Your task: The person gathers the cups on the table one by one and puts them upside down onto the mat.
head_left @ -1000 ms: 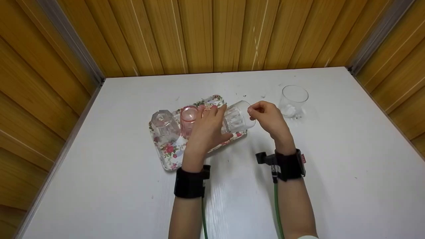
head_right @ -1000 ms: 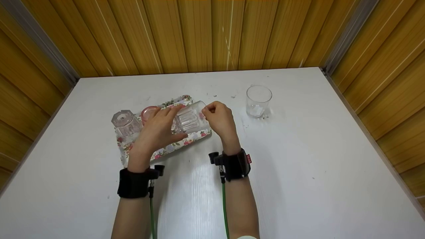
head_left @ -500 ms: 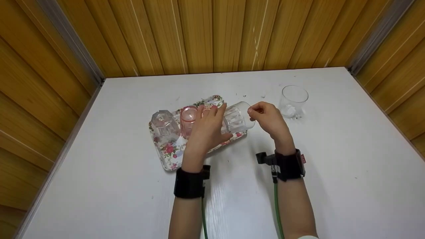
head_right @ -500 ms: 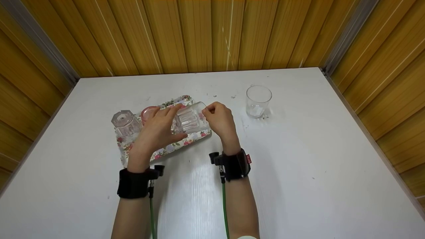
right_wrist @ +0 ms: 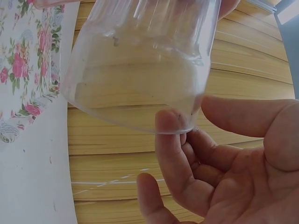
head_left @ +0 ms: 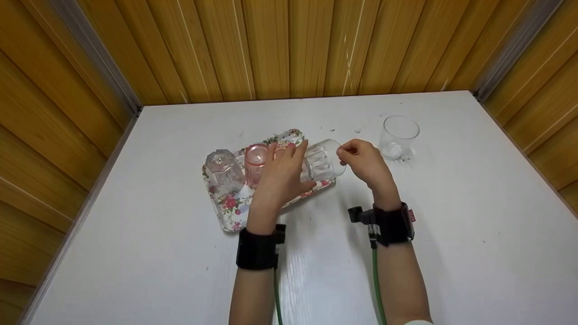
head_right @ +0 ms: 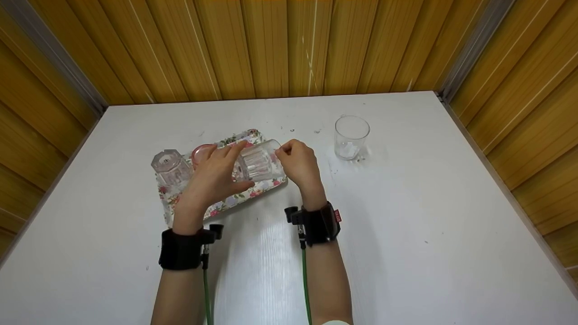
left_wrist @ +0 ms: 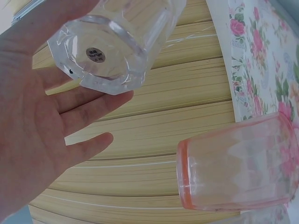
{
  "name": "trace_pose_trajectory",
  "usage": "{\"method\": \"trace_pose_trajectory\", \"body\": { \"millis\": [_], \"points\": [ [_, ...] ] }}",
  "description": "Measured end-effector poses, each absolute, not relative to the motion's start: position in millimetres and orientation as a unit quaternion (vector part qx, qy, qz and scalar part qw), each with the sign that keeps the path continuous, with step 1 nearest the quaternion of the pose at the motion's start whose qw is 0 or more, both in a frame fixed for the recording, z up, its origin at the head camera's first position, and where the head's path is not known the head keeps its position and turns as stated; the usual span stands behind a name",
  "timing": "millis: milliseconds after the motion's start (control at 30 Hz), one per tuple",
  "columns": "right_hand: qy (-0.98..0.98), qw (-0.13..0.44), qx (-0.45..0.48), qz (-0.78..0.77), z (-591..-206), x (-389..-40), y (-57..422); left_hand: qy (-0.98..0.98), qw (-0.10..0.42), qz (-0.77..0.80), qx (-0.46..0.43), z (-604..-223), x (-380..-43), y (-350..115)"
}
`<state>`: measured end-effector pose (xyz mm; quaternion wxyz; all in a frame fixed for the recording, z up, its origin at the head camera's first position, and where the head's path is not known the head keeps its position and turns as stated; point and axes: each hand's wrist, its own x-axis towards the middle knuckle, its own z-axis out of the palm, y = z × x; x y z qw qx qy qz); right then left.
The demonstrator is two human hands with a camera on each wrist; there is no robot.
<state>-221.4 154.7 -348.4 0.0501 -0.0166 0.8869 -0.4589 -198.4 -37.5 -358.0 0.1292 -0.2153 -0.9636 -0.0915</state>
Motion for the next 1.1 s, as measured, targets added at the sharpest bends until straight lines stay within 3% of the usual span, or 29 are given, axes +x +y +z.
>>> {"method": "trace_pose_trajectory", "body": {
  "millis": [1100],
  "points": [
    [0.901, 0.053, -0.023, -0.430, -351.9, -226.0, 152.6, -0.967, 0.107, -0.102, -0.209, -356.7, -198.4, -39.7]
  ]
}}
